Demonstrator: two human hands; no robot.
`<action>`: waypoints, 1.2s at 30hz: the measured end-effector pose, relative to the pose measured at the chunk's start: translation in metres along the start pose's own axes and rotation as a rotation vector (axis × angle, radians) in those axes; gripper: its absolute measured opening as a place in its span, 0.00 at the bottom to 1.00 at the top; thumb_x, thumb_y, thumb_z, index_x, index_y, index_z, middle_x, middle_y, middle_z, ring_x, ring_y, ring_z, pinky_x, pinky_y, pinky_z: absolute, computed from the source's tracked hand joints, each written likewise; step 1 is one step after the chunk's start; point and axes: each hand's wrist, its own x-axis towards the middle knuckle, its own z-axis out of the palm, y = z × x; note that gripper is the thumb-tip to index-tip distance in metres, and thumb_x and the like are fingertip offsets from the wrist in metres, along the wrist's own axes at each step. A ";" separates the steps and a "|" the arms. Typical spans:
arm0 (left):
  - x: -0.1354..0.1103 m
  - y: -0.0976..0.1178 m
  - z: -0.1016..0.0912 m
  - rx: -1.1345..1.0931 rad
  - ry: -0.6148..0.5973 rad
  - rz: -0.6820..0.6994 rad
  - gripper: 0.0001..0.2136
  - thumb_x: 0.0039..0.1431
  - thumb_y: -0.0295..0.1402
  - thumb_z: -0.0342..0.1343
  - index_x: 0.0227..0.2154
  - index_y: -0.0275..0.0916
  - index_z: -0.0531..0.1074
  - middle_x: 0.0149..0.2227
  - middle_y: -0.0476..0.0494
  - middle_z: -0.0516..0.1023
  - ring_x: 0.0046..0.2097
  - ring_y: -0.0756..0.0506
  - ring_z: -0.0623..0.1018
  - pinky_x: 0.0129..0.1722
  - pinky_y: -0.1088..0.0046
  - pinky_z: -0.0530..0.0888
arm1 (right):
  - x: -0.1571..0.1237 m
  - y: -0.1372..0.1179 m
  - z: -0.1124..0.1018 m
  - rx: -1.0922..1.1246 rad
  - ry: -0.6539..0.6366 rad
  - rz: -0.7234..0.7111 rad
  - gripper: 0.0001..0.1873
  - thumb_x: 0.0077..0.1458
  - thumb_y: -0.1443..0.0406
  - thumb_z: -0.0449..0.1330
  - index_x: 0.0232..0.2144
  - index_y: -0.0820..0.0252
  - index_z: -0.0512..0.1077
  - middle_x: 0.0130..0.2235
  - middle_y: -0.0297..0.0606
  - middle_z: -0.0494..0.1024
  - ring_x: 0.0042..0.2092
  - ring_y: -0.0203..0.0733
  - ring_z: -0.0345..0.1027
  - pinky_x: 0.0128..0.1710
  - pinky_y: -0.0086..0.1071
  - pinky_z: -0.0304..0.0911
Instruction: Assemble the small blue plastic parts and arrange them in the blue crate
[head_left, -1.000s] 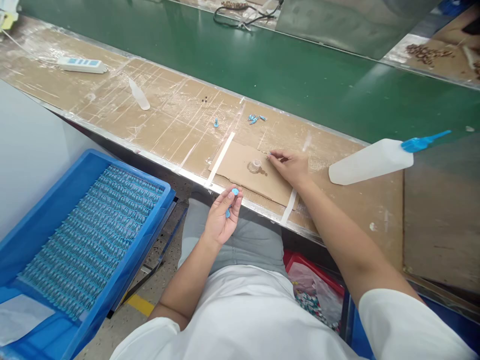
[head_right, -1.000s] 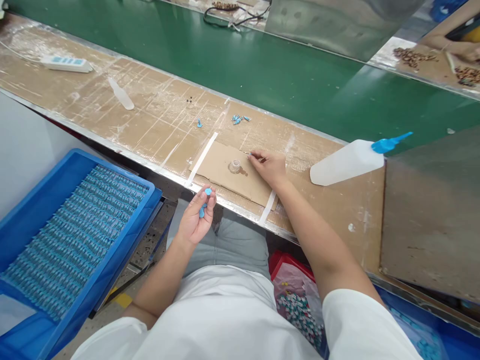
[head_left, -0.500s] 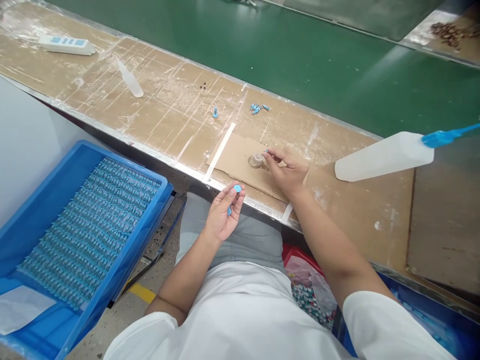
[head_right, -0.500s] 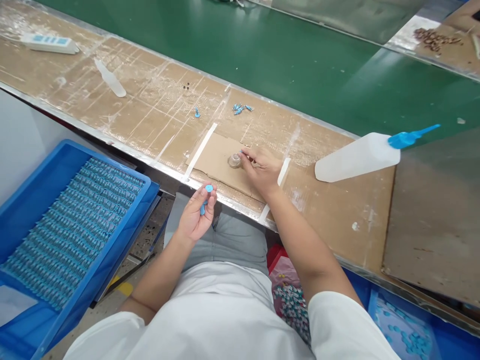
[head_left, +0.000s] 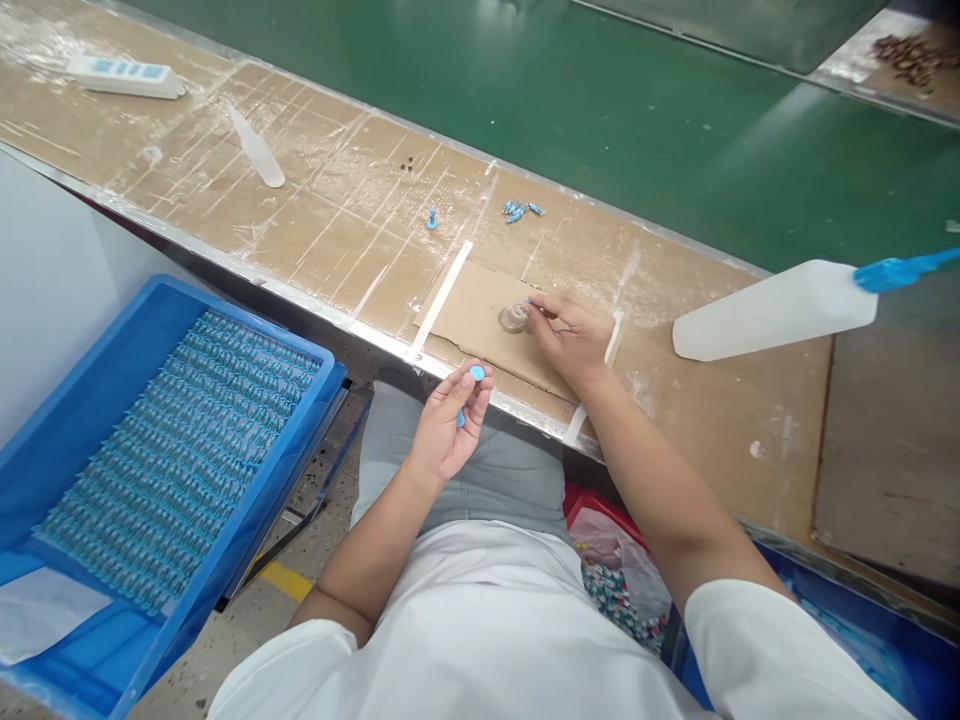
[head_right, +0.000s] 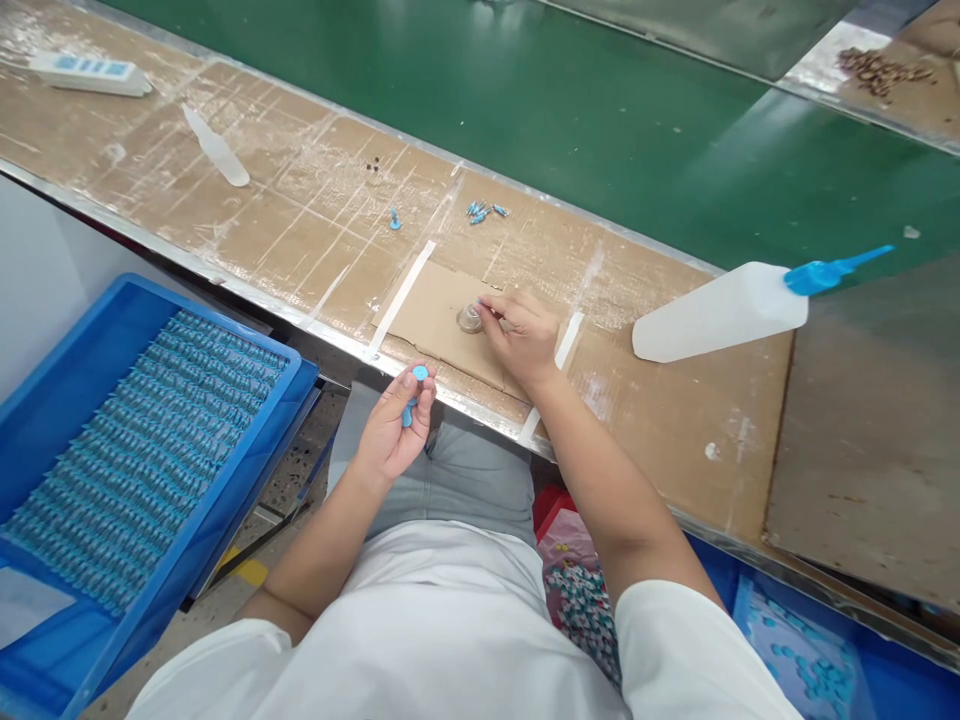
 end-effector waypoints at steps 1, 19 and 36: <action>0.000 0.000 0.000 0.000 -0.002 -0.002 0.07 0.60 0.22 0.59 0.39 0.35 0.80 0.39 0.45 0.83 0.38 0.55 0.82 0.42 0.85 0.77 | 0.000 -0.001 0.000 0.012 0.010 0.017 0.11 0.59 0.55 0.63 0.37 0.54 0.80 0.36 0.39 0.82 0.35 0.43 0.76 0.40 0.38 0.73; 0.006 -0.004 0.022 0.023 -0.105 0.072 0.05 0.58 0.28 0.64 0.37 0.35 0.81 0.37 0.44 0.84 0.36 0.53 0.83 0.39 0.84 0.78 | -0.007 -0.076 -0.029 0.478 0.213 0.390 0.17 0.48 0.53 0.73 0.37 0.56 0.81 0.37 0.36 0.84 0.40 0.46 0.79 0.46 0.42 0.76; -0.028 -0.007 0.032 0.089 -0.086 0.200 0.14 0.45 0.34 0.73 0.36 0.38 0.81 0.34 0.47 0.84 0.33 0.51 0.83 0.40 0.79 0.79 | -0.046 -0.147 -0.036 0.722 0.204 0.481 0.13 0.47 0.58 0.74 0.36 0.54 0.82 0.38 0.35 0.84 0.37 0.45 0.80 0.42 0.41 0.80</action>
